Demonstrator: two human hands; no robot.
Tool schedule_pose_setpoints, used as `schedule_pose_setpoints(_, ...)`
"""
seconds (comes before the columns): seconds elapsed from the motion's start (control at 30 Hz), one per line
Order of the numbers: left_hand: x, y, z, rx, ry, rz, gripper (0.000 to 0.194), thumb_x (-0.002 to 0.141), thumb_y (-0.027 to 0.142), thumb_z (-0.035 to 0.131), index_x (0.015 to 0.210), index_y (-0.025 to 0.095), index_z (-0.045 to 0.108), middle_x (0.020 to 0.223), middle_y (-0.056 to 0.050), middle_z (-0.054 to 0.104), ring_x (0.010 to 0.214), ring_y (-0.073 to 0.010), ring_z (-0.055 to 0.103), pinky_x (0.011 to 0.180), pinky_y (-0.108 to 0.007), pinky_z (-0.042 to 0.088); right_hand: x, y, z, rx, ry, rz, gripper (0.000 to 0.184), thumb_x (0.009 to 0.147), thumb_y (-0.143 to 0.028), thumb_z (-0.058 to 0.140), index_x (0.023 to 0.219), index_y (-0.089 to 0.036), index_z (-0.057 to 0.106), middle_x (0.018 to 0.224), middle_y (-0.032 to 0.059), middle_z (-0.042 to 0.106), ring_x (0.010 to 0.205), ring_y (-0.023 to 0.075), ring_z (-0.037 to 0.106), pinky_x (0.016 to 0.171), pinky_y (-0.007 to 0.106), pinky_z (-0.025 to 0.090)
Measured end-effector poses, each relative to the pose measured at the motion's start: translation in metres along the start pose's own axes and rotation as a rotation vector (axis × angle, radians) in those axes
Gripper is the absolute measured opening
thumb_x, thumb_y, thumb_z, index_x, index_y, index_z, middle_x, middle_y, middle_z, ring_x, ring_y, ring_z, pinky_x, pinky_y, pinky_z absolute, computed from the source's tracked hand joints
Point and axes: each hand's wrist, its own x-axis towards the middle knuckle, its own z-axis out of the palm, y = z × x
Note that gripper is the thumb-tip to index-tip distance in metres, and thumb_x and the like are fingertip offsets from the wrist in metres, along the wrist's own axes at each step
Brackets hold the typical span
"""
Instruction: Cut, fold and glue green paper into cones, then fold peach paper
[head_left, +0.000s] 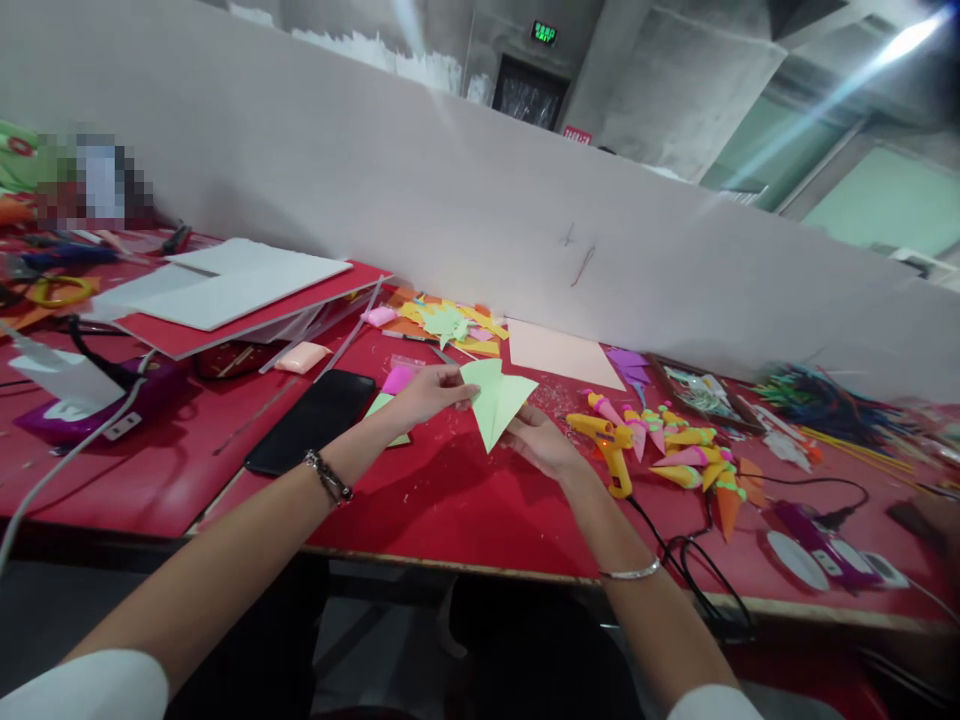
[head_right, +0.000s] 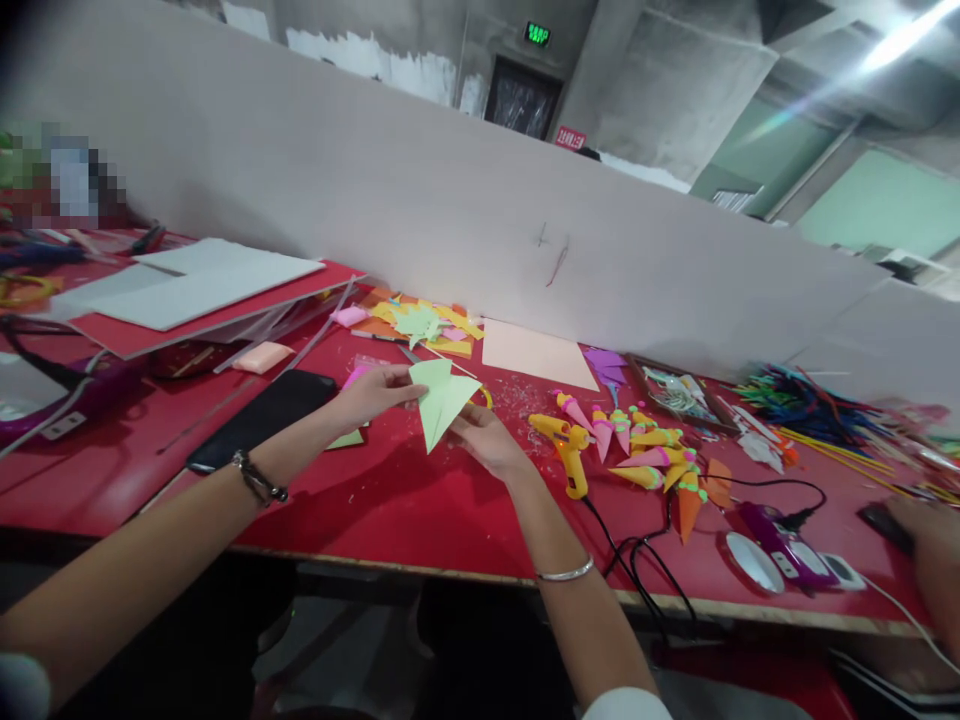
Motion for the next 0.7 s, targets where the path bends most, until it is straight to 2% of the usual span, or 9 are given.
schedule_pose_setpoints(0.2, 0.012, -0.015, -0.001, 0.068, -0.025, 0.003, 0.023, 0.069, 0.038, 0.057, 0.069, 0.014, 0.056, 0.057, 0.003, 0.052, 0.052, -0.0087, 0.046, 0.049, -0.02, 0.033, 0.015, 0.004, -0.007, 0.047, -0.045, -0.01, 0.026, 0.066, -0.034, 0.066, 0.089, -0.022, 0.065, 0.08, 0.0008, 0.063, 0.065, 0.0081, 0.053, 0.06, 0.022, 0.04)
schedule_pose_setpoints(0.37, 0.01, -0.02, 0.001, 0.03, -0.085, -0.018, 0.023, 0.071, 0.036, 0.053, 0.076, 0.014, 0.06, 0.064, 0.001, 0.056, 0.057, -0.0102, 0.049, 0.054, -0.021, 0.038, 0.024, 0.011, -0.001, -0.019, 0.038, -0.026, 0.03, 0.065, -0.034, 0.066, 0.091, -0.019, 0.064, 0.078, 0.0008, 0.064, 0.061, 0.0079, 0.053, 0.056, 0.02, 0.04)
schedule_pose_setpoints(0.53, 0.007, -0.021, 0.002, -0.151, -0.177, -0.064, 0.019, 0.07, 0.028, 0.054, 0.079, 0.015, 0.063, 0.067, 0.0, 0.06, 0.06, -0.0099, 0.052, 0.06, -0.022, 0.041, 0.03, 0.021, 0.001, -0.005, 0.152, -0.008, 0.028, 0.06, -0.032, 0.069, 0.082, -0.016, 0.065, 0.07, 0.0008, 0.065, 0.057, 0.0087, 0.055, 0.055, 0.02, 0.042)
schedule_pose_setpoints(0.7, 0.014, -0.038, 0.001, -0.357, -0.101, -0.172, 0.026, 0.074, 0.027, 0.045, 0.091, 0.017, 0.063, 0.086, -0.004, 0.064, 0.078, -0.012, 0.057, 0.071, -0.022, 0.042, 0.031, 0.025, -0.002, 0.009, 0.269, -0.075, 0.025, 0.06, -0.03, 0.069, 0.079, -0.014, 0.064, 0.055, -0.0036, 0.06, 0.041, 0.0035, 0.045, 0.039, 0.015, 0.033)
